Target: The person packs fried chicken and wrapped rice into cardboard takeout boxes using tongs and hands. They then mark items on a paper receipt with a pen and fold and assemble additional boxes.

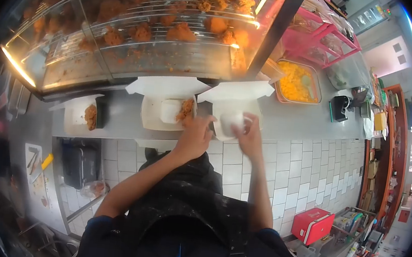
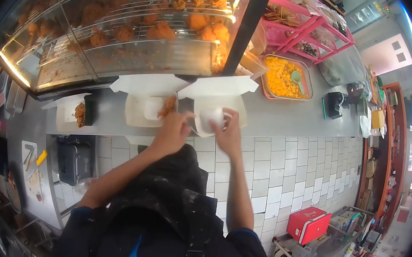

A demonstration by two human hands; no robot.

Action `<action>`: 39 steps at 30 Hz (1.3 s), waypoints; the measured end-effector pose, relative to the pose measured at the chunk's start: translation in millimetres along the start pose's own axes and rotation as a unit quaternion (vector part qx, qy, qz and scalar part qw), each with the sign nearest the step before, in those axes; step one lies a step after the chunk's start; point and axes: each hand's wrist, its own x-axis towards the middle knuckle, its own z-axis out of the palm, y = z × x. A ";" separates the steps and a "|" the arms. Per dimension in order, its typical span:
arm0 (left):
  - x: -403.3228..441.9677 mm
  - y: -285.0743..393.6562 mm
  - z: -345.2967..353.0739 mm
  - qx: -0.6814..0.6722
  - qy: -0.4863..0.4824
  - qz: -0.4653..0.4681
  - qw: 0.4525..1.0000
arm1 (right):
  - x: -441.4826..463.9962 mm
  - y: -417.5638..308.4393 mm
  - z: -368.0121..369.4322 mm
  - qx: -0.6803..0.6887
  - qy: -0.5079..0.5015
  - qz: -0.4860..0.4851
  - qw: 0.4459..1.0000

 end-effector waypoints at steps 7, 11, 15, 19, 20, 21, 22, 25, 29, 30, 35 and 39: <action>11.2 -54.9 61.3 0.162 -0.130 0.016 0.978 | 41.6 47.7 2.9 -0.469 -0.043 -0.099 0.877; -3.8 -47.5 77.9 0.042 0.100 -0.004 0.994 | 42.4 61.1 18.6 -0.482 -0.030 -0.055 0.874; 0.9 -51.3 91.9 -0.083 0.002 -0.236 0.968 | 46.4 44.9 23.0 -0.443 -0.059 -0.033 0.894; 0.2 -63.1 104.9 -0.252 -0.026 -0.315 0.915 | 41.0 46.6 17.1 -0.450 -0.037 -0.050 0.891; -4.1 -57.9 98.9 -0.255 -0.023 -0.302 0.918 | 39.0 46.7 17.6 -0.456 -0.028 -0.035 0.889; -9.2 -50.9 89.6 -0.257 -0.017 -0.290 0.922 | 38.6 46.9 19.6 -0.456 -0.024 -0.034 0.889; -14.3 -51.0 87.2 -0.260 -0.030 -0.289 0.921 | 39.4 47.1 21.7 -0.455 -0.022 -0.036 0.889; -22.2 -48.7 78.9 -0.097 0.041 -0.064 0.992 | 38.4 41.3 26.6 -0.461 -0.011 -0.012 0.887; -1.4 -39.0 76.8 -0.086 -0.042 -0.160 0.982 | 39.2 39.9 24.0 -0.453 -0.032 0.000 0.891; 3.4 -39.6 86.4 -0.193 0.012 -0.228 0.954 | 39.6 38.4 22.8 -0.448 -0.035 0.003 0.893; 23.8 -43.4 109.9 -0.265 0.055 -0.373 0.887 | 46.9 68.9 13.2 -0.478 -0.035 -0.110 0.871; -8.7 -66.1 159.7 -0.110 -0.061 -0.299 0.946 | 49.6 50.6 1.9 -0.491 -0.105 -0.019 0.865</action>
